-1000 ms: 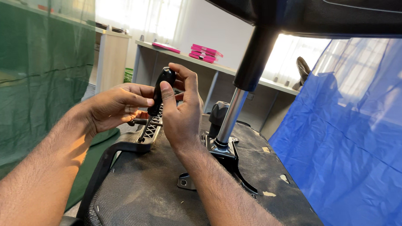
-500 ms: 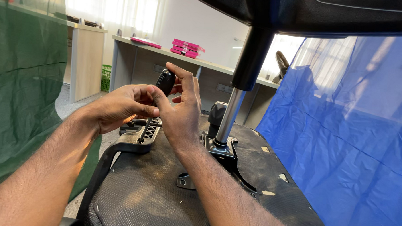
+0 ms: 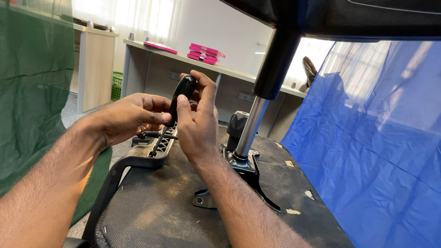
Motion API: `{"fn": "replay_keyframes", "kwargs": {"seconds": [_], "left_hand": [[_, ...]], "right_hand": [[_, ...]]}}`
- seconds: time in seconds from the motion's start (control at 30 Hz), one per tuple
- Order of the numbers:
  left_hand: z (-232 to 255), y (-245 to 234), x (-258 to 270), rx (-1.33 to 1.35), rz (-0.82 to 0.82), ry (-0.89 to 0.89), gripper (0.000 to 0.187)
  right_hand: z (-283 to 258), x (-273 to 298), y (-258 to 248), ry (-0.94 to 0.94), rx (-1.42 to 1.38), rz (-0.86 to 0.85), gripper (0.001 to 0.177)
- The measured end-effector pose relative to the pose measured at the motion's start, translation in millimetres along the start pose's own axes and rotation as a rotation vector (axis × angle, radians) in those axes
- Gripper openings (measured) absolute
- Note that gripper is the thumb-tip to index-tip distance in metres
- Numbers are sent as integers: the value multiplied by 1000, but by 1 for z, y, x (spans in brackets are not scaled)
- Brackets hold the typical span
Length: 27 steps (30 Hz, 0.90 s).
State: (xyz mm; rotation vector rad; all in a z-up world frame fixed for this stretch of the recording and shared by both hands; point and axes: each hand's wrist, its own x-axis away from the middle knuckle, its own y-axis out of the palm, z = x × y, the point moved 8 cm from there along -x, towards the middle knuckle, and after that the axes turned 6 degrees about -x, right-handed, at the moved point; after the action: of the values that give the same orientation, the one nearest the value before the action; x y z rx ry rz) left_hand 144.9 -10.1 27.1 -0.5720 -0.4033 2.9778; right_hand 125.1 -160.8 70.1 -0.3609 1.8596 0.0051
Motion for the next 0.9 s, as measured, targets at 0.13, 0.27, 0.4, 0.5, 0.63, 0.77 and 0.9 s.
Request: {"fn": "replay_keyframes", "kwargs": {"seconds": [0.13, 0.27, 0.4, 0.5, 0.63, 0.77, 0.9], "left_hand": [[8, -1, 7, -30, 60, -14, 39], [17, 2, 16, -16, 52, 28, 40], [19, 0, 25, -77, 82, 6, 40], [20, -5, 35, -59, 91, -15, 40], [22, -9, 46, 1, 72, -23, 42], [20, -17, 55, -33, 139, -61, 41], [21, -24, 64, -25, 162, -36, 44]], "right_hand": [[-10, 3, 0, -29, 175, 45, 46], [-20, 2, 3, -42, 211, 59, 52], [-26, 3, 5, -23, 143, 64, 51], [-31, 5, 11, -29, 117, 38, 47], [-39, 9, 17, -103, 53, 8, 48], [-32, 8, 25, -17, -137, -29, 47], [-43, 8, 30, -92, -46, -6, 44]]}}
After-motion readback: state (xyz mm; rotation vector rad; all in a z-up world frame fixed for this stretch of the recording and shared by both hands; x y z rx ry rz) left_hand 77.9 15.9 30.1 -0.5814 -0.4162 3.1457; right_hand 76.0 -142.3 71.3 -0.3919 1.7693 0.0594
